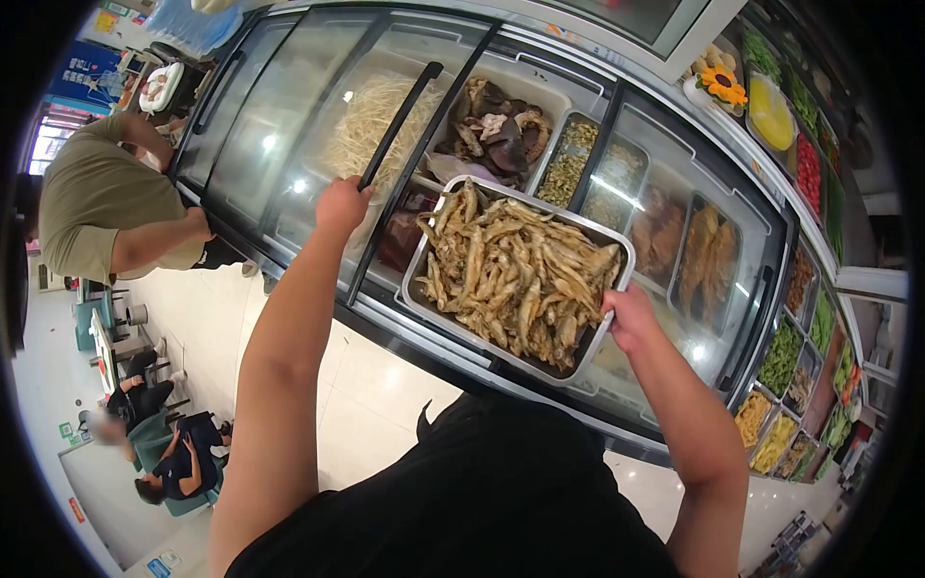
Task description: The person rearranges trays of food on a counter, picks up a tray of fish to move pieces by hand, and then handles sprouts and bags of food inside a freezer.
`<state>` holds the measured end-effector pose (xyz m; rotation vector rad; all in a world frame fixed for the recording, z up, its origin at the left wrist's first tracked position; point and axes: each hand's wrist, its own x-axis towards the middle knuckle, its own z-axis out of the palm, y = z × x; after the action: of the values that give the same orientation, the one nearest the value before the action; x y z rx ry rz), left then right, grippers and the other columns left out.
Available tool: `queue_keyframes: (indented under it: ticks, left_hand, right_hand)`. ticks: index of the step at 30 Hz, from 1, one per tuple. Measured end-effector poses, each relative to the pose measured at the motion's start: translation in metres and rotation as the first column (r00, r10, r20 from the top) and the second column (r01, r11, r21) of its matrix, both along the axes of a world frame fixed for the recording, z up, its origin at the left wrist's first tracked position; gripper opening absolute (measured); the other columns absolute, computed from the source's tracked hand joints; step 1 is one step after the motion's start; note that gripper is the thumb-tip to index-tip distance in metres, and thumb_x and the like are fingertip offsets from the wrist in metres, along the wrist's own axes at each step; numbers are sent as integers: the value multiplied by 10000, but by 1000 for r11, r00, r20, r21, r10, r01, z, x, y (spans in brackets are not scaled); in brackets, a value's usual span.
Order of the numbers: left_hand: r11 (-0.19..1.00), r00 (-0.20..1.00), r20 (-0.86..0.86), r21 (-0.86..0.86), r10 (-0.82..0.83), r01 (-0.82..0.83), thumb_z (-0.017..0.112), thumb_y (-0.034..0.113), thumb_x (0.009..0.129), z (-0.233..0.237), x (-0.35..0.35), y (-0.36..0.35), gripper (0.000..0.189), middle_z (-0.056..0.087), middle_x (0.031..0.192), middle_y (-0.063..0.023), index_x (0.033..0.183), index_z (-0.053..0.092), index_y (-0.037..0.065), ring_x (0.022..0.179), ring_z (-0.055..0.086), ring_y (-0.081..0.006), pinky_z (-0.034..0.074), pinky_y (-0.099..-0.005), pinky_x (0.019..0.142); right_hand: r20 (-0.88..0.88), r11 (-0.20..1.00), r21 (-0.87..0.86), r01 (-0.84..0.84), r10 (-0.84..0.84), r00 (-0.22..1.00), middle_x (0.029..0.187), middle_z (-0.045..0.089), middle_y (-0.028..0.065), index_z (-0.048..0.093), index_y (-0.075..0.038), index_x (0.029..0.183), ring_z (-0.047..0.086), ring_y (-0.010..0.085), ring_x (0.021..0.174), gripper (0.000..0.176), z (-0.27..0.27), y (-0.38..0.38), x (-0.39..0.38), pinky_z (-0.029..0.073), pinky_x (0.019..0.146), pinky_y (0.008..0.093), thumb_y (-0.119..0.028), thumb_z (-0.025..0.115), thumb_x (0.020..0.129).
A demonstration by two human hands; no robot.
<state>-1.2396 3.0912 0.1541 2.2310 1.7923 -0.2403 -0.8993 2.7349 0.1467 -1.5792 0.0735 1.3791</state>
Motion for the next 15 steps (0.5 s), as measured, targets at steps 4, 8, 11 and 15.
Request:
queue_keyframes:
  ticks: [4, 8, 11, 15]
  left_hand:
    - [996, 997, 80, 87, 4, -11, 598, 384, 869, -8, -8, -7, 341, 621, 1074, -181, 1066, 660, 113, 1006, 612, -356, 497, -461, 847]
    - [994, 977, 206, 92, 46, -66, 607, 360, 864, -25, -16, -5, 317, 662, 986, -196, 1016, 679, 91, 961, 625, -367, 497, -472, 824]
    - [993, 970, 230, 62, 81, -98, 592, 324, 867, -25, -10, -8, 301, 654, 1000, -215, 991, 675, 63, 982, 614, -377, 491, -474, 848]
    - [995, 952, 298, 50, 68, -87, 588, 315, 863, -15, 9, -34, 306, 654, 982, -227, 967, 675, 41, 953, 621, -390, 493, -481, 839]
  right_hand:
    - [-56, 993, 76, 85, -81, 995, 912, 613, 73, 581, 3, 1039, 589, 219, 790, 465, 21, -29, -1, 490, 680, 315, 63, 480, 589]
    - [-92, 978, 142, 150, -138, 986, 986, 638, 101, 578, 27, 1087, 613, 236, 864, 507, 22, -93, 29, 503, 769, 322, 42, 460, 594]
    - [-88, 957, 204, 207, -192, 977, 1059, 647, 124, 569, 50, 1132, 629, 250, 947, 549, 68, -120, 32, 512, 835, 339, 20, 448, 597]
    - [11, 932, 275, 237, -249, 968, 1136, 636, 143, 535, 65, 1204, 632, 270, 1015, 612, 78, -201, 63, 509, 890, 355, 13, 457, 599]
